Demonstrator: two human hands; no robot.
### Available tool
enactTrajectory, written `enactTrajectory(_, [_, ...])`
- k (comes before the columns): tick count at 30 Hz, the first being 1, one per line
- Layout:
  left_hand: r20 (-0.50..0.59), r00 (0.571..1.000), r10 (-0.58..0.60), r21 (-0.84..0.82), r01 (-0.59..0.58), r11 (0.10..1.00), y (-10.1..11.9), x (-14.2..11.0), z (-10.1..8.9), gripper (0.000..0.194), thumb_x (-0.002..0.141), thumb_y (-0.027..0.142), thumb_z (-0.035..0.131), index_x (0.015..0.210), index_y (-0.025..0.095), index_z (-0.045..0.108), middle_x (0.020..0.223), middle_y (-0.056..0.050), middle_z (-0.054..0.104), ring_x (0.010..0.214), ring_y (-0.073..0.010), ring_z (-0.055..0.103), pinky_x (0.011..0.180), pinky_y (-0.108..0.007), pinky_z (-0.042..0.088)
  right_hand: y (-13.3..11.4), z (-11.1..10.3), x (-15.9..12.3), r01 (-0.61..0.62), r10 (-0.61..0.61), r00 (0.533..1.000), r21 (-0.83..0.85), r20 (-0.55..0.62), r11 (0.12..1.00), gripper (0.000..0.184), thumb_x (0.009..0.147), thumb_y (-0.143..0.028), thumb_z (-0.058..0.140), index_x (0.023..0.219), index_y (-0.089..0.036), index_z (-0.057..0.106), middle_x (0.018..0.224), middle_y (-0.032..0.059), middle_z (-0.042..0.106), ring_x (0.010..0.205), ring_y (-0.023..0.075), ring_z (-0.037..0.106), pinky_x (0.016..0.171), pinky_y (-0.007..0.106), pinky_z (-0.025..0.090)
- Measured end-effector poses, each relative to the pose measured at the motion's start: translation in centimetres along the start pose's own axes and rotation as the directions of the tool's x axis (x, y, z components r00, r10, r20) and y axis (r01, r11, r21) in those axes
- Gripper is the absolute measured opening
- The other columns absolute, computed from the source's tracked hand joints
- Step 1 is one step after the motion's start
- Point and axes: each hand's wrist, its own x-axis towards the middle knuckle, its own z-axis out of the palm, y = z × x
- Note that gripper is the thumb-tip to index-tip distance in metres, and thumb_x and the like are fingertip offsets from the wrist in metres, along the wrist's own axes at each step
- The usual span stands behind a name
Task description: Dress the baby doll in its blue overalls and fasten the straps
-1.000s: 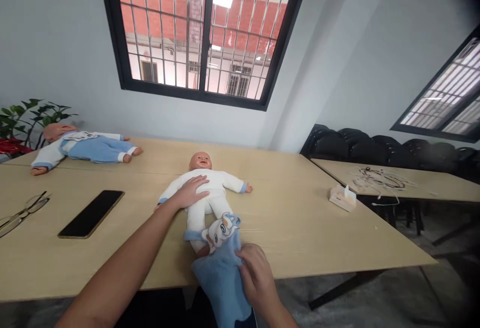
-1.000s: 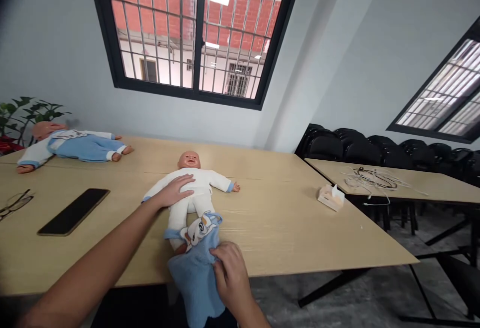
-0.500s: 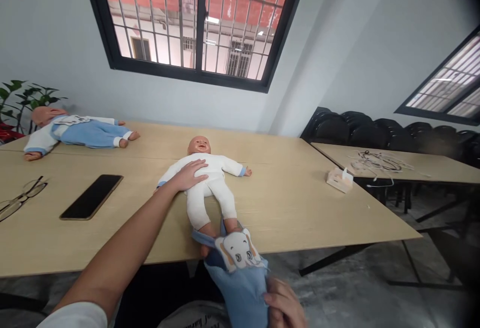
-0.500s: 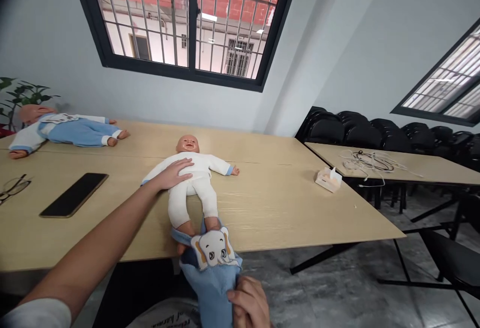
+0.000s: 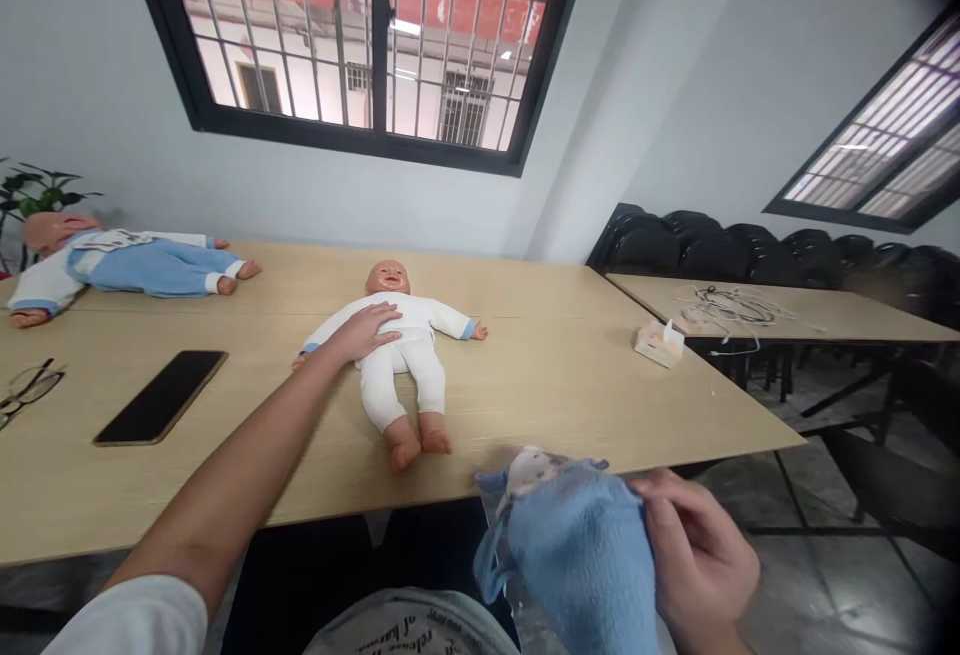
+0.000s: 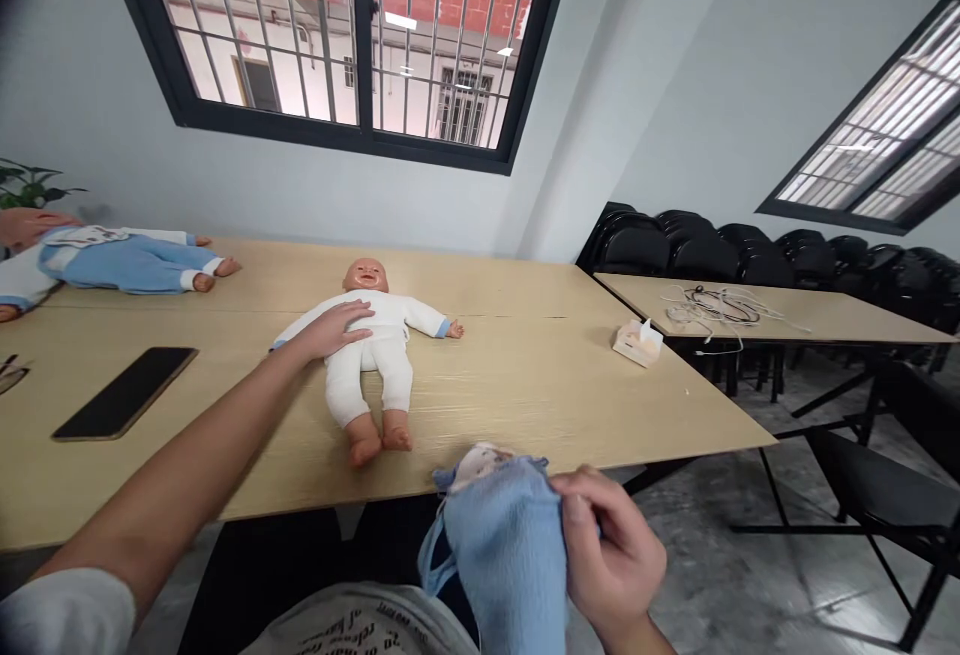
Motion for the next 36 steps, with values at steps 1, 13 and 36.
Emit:
enactTrajectory(1, [-0.036,0.999,0.009,0.001,-0.009,1.000,1.8,-0.2,-0.3,0.055,0.095,0.059,0.049,0.130,0.018,0.066,0.144,-0.011,0.061,0.138,-0.0308,0.050,0.120,-0.047,0.034,0.0,0.6,0.8,-0.006,0.006,0.999,-0.003,-0.039,1.000,0.011,0.094,-0.019,0.064,0.087,-0.020,0.072,0.072,0.0033,0.071,0.062,0.0167,0.068,0.057,0.027,0.055])
enactTrajectory(13, [0.134,0.974,0.183,-0.704,-0.036,0.709,17.5,-7.4,-1.6,0.038,0.088,0.038,0.068,0.120,0.018,0.065,0.120,-0.008,0.071,0.111,-0.0272,0.065,0.093,-0.037,0.055,-2.1,7.1,4.1,0.690,-0.686,0.638,0.136,0.349,0.711,0.026,0.091,-0.015,0.059,0.115,-0.023,0.065,0.056,-0.0046,0.056,0.047,0.0148,0.047,0.046,0.031,0.035])
enactTrajectory(36, [0.174,0.973,0.150,-0.098,-0.135,0.986,14.4,-12.1,-11.4,0.084,0.074,0.050,0.086,0.149,0.039,0.049,0.137,-0.005,0.064,0.122,-0.0293,0.063,0.096,-0.037,0.053,0.4,14.7,8.1,-0.213,-0.238,0.665,0.485,0.708,0.848,0.016,0.092,-0.033,0.070,0.094,-0.021,0.059,0.096,0.0042,0.065,0.089,0.0181,0.064,0.081,0.033,0.054])
